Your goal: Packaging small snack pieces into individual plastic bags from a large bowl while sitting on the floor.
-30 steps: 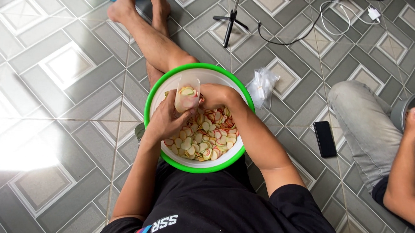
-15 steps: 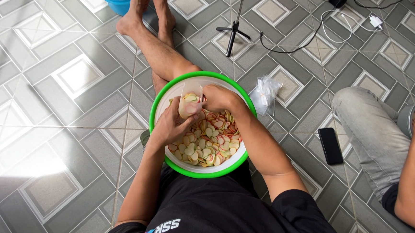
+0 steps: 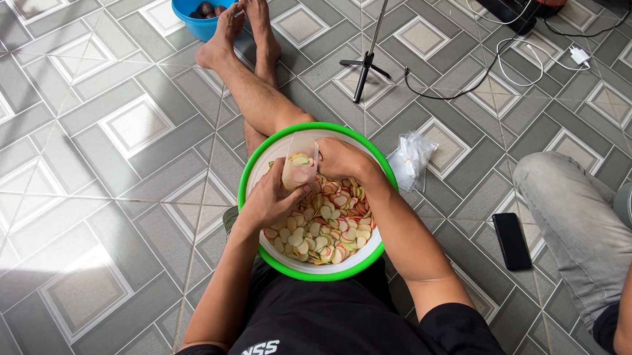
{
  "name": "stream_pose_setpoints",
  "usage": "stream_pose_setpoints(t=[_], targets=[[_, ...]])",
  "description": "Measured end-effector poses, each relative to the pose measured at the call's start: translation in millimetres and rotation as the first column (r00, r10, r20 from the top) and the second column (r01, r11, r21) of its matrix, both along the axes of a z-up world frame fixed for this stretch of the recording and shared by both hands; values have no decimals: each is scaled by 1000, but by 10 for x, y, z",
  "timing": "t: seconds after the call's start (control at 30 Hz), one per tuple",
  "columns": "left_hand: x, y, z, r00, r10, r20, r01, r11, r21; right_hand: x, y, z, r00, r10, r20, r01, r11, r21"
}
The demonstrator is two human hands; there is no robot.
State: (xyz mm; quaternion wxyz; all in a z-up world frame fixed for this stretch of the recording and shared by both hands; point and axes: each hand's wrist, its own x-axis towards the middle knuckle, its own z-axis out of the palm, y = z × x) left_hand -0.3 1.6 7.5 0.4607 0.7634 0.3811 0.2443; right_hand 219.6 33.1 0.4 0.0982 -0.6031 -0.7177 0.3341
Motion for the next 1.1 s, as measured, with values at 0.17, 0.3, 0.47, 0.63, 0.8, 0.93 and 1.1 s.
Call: stream_pose_setpoints(t=[0.17,0.3,0.47,0.63,0.8,0.93,1.1], targets=[[6,-2,10,1000,3,4,-3,1000,-7,27,39,-20,1000,9,3,-9,1000,-15],[9,12,-5,1000,1,-2,-1,1000,0,85,51,-168,1000,-2,19,3,999,-46],[10,21,-40,1000,1,3,-1,1000,-1,9,-36,45,1000,-19,2,19,999,-47],[16,13,-36,1000,0,8,0,1000,6,81,21,-11,991,-8,-133,21,995,96],[20,30,-104,1000,7,18,-7,1000,9,-1,-35,195,928,47,-369,156,851,501],[11,24,-130,1000,0,11,0,1000,6,-23,-68,301,891,107,-440,205,771,603],[-6,-2,-93,1000,-1,15,1,1000,30,-83,-134,341,802,242,-546,269,669,692]])
